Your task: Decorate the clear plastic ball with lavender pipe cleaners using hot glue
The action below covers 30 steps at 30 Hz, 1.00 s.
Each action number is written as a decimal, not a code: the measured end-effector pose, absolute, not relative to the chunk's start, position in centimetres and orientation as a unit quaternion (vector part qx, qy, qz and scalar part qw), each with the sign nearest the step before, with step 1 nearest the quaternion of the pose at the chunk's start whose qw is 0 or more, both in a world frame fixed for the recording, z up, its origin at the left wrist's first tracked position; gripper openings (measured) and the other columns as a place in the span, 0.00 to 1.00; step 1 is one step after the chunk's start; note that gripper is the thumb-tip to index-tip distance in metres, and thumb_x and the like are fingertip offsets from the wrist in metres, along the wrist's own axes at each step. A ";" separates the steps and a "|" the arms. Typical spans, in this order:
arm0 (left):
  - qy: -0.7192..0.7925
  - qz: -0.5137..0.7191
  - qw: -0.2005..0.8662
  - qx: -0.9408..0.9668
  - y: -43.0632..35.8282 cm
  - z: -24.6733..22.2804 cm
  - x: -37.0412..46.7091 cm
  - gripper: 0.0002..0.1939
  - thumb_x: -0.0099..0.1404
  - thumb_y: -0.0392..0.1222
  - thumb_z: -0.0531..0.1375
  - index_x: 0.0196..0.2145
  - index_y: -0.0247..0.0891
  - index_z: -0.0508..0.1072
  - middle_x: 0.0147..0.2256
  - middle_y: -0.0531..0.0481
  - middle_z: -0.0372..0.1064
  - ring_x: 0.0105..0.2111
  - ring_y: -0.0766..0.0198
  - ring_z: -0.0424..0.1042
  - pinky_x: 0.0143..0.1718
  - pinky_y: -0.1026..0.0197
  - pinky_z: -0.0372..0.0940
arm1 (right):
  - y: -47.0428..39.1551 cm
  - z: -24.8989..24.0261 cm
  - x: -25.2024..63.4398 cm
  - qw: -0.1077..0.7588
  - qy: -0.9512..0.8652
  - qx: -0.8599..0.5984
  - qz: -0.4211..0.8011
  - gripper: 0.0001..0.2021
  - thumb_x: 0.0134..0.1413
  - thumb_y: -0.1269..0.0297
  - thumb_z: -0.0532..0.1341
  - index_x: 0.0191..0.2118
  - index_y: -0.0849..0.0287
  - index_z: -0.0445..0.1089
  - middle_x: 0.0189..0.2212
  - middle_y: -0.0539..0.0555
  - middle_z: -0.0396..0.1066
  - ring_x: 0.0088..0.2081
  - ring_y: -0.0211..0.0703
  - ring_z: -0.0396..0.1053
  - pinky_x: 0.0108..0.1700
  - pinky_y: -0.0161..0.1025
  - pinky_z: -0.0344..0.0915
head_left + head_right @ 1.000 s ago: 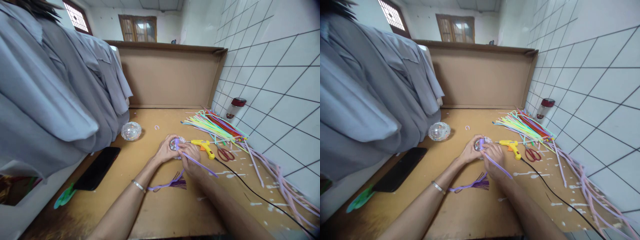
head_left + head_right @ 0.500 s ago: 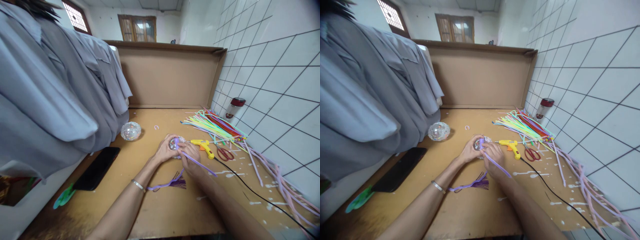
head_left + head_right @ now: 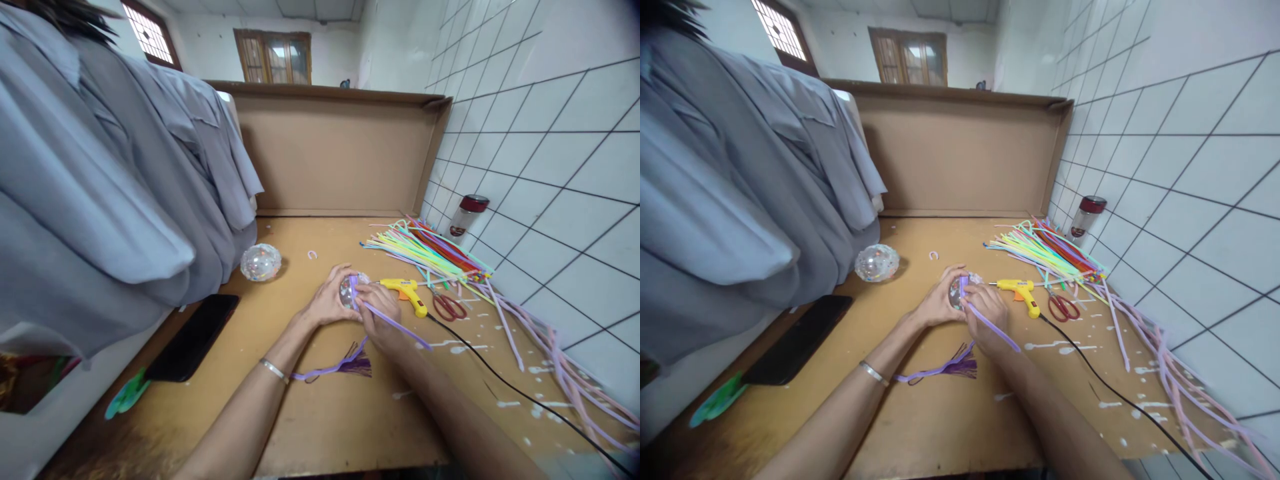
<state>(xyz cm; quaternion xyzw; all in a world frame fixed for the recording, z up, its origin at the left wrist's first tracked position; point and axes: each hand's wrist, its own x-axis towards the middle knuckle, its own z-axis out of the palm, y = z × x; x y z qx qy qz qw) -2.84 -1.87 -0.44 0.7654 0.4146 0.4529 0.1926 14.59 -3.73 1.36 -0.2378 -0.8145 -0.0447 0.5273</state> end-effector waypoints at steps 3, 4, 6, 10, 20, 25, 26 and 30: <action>0.423 0.436 0.180 0.773 -2.1 -0.1 -2.9 0.50 0.39 0.55 0.76 0.56 0.41 0.62 0.61 0.35 0.54 0.64 0.43 0.56 0.63 0.43 0.59 | -3.7 1.3 14.7 0.523 -0.816 -0.243 -0.045 0.07 0.62 0.73 0.55 0.38 0.55 0.68 0.38 0.56 0.76 0.42 0.46 0.72 0.45 0.45 0.69; 0.426 0.432 0.175 0.775 -2.1 -0.1 -2.9 0.49 0.39 0.55 0.75 0.56 0.41 0.61 0.61 0.35 0.53 0.64 0.43 0.57 0.62 0.43 0.59 | -3.6 1.3 14.7 0.523 -0.815 -0.244 -0.045 0.07 0.62 0.73 0.55 0.38 0.56 0.68 0.38 0.56 0.76 0.42 0.46 0.72 0.45 0.45 0.69; 0.428 0.430 0.165 0.778 -2.2 0.0 -2.8 0.48 0.41 0.55 0.75 0.56 0.40 0.61 0.61 0.35 0.53 0.63 0.44 0.58 0.61 0.44 0.61 | -3.5 1.3 14.8 0.524 -0.815 -0.245 -0.043 0.07 0.62 0.73 0.55 0.38 0.56 0.69 0.38 0.56 0.76 0.42 0.46 0.72 0.45 0.45 0.69; 0.414 0.456 0.144 0.775 -2.2 -0.3 -2.3 0.41 0.46 0.48 0.72 0.56 0.40 0.61 0.56 0.39 0.61 0.58 0.48 0.64 0.60 0.47 0.62 | -3.4 1.2 14.7 0.527 -0.812 -0.248 -0.035 0.06 0.63 0.72 0.55 0.38 0.56 0.68 0.39 0.56 0.77 0.43 0.46 0.73 0.46 0.45 0.69; 0.421 0.496 0.138 0.747 -2.4 -0.2 -1.7 0.34 0.46 0.41 0.67 0.52 0.43 0.63 0.49 0.43 0.66 0.50 0.51 0.69 0.54 0.48 0.67 | -3.1 1.0 15.0 0.525 -0.816 -0.241 -0.010 0.08 0.63 0.71 0.55 0.40 0.55 0.71 0.42 0.57 0.77 0.44 0.46 0.74 0.47 0.48 0.70; 0.431 0.499 0.168 0.733 -2.5 -0.1 -1.5 0.34 0.45 0.40 0.67 0.51 0.43 0.63 0.48 0.43 0.66 0.49 0.52 0.70 0.54 0.49 0.67 | -3.2 1.2 15.0 0.525 -0.814 -0.247 -0.014 0.07 0.63 0.70 0.55 0.39 0.55 0.71 0.40 0.56 0.77 0.43 0.46 0.74 0.45 0.47 0.70; 0.432 0.500 0.171 0.731 -2.5 -0.1 -1.4 0.34 0.45 0.40 0.67 0.51 0.43 0.63 0.48 0.44 0.66 0.49 0.52 0.70 0.54 0.49 0.67 | -3.2 1.2 15.0 0.525 -0.814 -0.247 -0.016 0.07 0.63 0.70 0.55 0.38 0.55 0.71 0.40 0.56 0.77 0.43 0.46 0.74 0.45 0.47 0.70; 0.439 0.497 0.184 0.726 -2.6 0.0 -1.3 0.34 0.44 0.39 0.67 0.51 0.42 0.63 0.48 0.44 0.65 0.49 0.52 0.69 0.54 0.49 0.66 | -3.2 1.3 15.0 0.528 -0.815 -0.239 -0.019 0.06 0.63 0.70 0.56 0.38 0.56 0.70 0.39 0.56 0.77 0.42 0.46 0.73 0.46 0.47 0.69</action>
